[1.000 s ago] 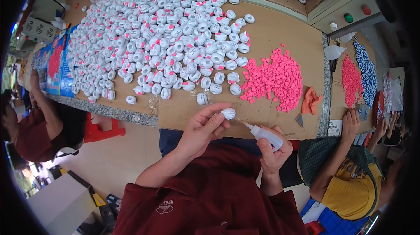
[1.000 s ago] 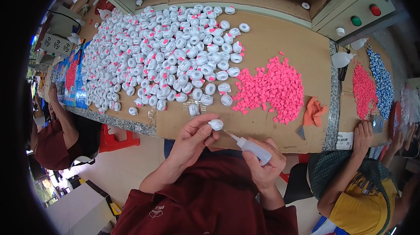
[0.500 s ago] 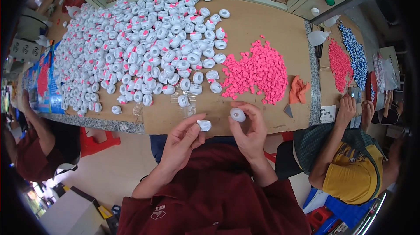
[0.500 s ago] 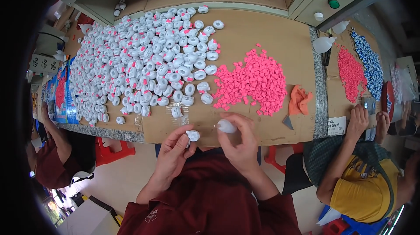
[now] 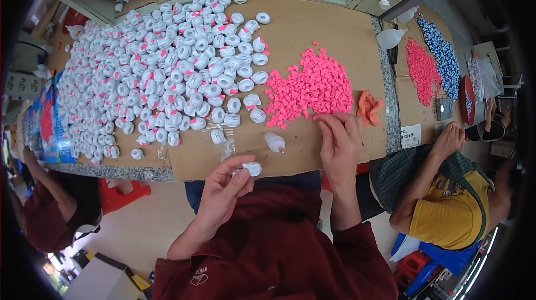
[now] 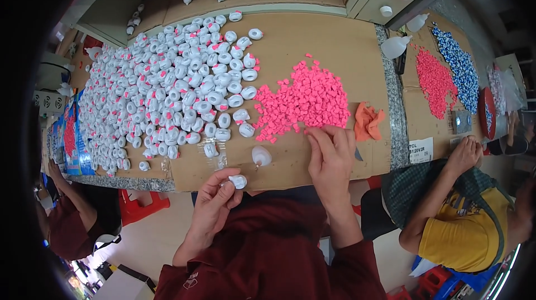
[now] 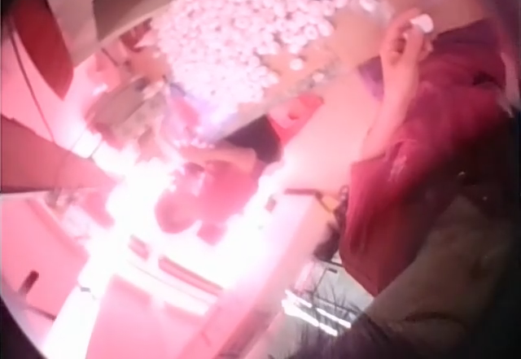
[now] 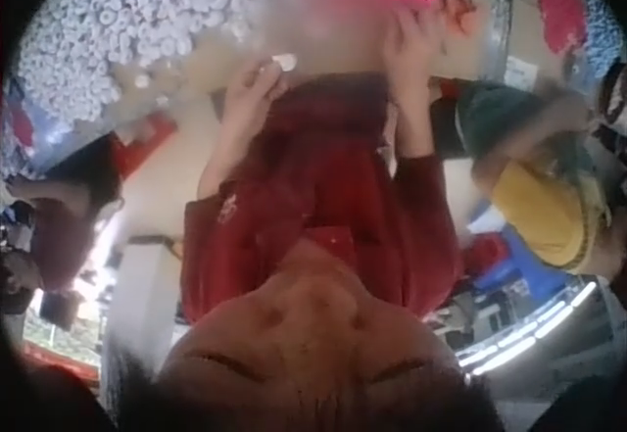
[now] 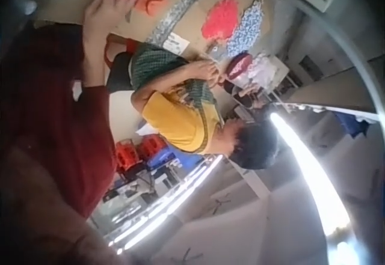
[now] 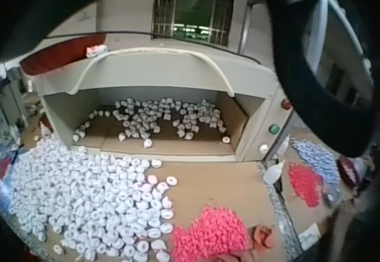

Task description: The person assembles toy components by applying glue from a bottle to white plastic shells and inserting pink heart pieces into them.

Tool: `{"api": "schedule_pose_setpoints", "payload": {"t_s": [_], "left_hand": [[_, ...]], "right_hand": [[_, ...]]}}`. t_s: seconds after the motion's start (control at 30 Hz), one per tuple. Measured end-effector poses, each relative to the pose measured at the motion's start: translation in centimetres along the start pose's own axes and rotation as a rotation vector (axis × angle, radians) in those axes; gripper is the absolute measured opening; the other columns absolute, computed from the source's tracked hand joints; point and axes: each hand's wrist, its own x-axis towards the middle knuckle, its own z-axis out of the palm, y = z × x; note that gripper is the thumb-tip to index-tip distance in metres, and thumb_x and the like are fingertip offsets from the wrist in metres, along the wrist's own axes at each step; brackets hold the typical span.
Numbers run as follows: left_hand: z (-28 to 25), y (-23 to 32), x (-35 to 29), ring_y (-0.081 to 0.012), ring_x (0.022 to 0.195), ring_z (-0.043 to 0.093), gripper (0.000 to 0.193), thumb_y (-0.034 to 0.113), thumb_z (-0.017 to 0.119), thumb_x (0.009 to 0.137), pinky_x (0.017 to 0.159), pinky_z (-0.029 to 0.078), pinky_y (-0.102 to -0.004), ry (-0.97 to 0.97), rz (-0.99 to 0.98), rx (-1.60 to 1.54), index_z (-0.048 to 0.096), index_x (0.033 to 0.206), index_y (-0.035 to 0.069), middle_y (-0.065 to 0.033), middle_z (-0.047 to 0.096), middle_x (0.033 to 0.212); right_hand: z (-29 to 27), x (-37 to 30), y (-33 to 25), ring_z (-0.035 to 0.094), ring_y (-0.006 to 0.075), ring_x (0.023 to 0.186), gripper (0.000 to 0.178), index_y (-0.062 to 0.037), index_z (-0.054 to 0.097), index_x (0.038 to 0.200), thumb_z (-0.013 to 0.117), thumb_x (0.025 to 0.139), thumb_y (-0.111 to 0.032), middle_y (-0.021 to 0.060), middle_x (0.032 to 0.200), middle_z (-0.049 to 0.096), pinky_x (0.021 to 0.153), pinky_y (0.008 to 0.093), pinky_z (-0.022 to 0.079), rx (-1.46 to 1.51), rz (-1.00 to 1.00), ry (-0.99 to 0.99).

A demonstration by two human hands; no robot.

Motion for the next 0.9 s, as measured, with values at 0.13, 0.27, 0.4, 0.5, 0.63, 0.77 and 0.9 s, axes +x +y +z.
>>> {"api": "schedule_pose_setpoints", "payload": {"t_s": [0.13,0.27,0.4,0.5,0.63,0.77,0.9], "left_hand": [[0.3,0.0,0.2,-0.0055,0.074,0.050,0.028,0.011,0.052,0.091,0.065,0.041,-0.0175,-0.013,-0.010,0.010,0.052,0.118,0.005,0.0014,0.056,0.089],[0.6,0.0,0.1,-0.0055,0.074,0.049,0.027,0.012,0.052,0.091,0.064,0.040,-0.0175,-0.018,-0.022,0.033,0.052,0.118,0.006,0.0018,0.054,0.086],[0.7,-0.2,0.1,-0.0054,0.074,0.049,0.028,0.012,0.052,0.092,0.064,0.040,-0.0175,-0.033,-0.026,0.035,0.052,0.118,0.006,0.0019,0.054,0.086],[0.9,-0.4,0.1,-0.0054,0.074,0.049,0.028,0.012,0.052,0.091,0.064,0.041,-0.0179,-0.015,-0.029,0.032,0.052,0.119,0.006,0.0017,0.054,0.087],[1.6,-0.5,0.2,-0.0054,0.074,0.049,0.029,0.011,0.053,0.091,0.065,0.041,-0.0181,0.026,-0.028,0.012,0.052,0.119,0.006,0.0016,0.055,0.089],[2.0,-1.0,0.6,-0.0053,0.074,0.048,0.030,0.010,0.054,0.090,0.064,0.040,-0.0176,0.043,-0.005,-0.001,0.051,0.120,0.005,0.0013,0.055,0.090],[1.6,-1.4,0.6,-0.0052,0.073,0.048,0.030,0.010,0.054,0.090,0.061,0.038,-0.0174,0.024,-0.007,-0.005,0.051,0.120,0.004,0.0010,0.056,0.090]], "right_hand": [[0.2,0.5,0.2,0.050,0.0239,0.079,0.011,-0.0042,0.066,0.084,0.065,0.073,-0.002,0.0076,0.080,0.055,0.071,0.0324,0.040,-0.118,-0.078,-0.053],[-0.4,0.3,-0.2,0.049,0.0229,0.080,0.012,-0.0057,0.067,0.083,0.065,0.072,-0.003,0.0060,0.080,0.055,0.071,0.0321,0.039,-0.010,-0.037,-0.108],[-1.0,0.8,0.1,0.048,0.0213,0.082,0.014,-0.0069,0.068,0.083,0.068,0.070,-0.004,0.0041,0.080,0.055,0.074,0.0327,0.037,-0.028,-0.056,-0.165],[-1.0,0.9,0.1,0.047,0.0207,0.083,0.015,-0.0078,0.068,0.084,0.068,0.069,-0.005,0.0029,0.080,0.055,0.076,0.0334,0.034,-0.058,-0.063,-0.248],[-0.7,0.7,0.1,0.048,0.0202,0.083,0.015,-0.0090,0.068,0.083,0.070,0.068,-0.007,0.0019,0.080,0.055,0.077,0.0325,0.032,-0.044,-0.062,-0.225],[-1.2,-0.7,-1.1,0.049,0.0191,0.084,0.016,-0.0094,0.067,0.081,0.072,0.066,-0.010,0.0013,0.080,0.055,0.075,0.0332,0.030,0.054,-0.076,-0.190],[-0.1,-1.4,-1.3,0.049,0.0180,0.085,0.018,-0.0098,0.067,0.082,0.074,0.065,-0.012,0.0008,0.083,0.055,0.074,0.0343,0.029,-0.060,-0.072,-0.170]]}}
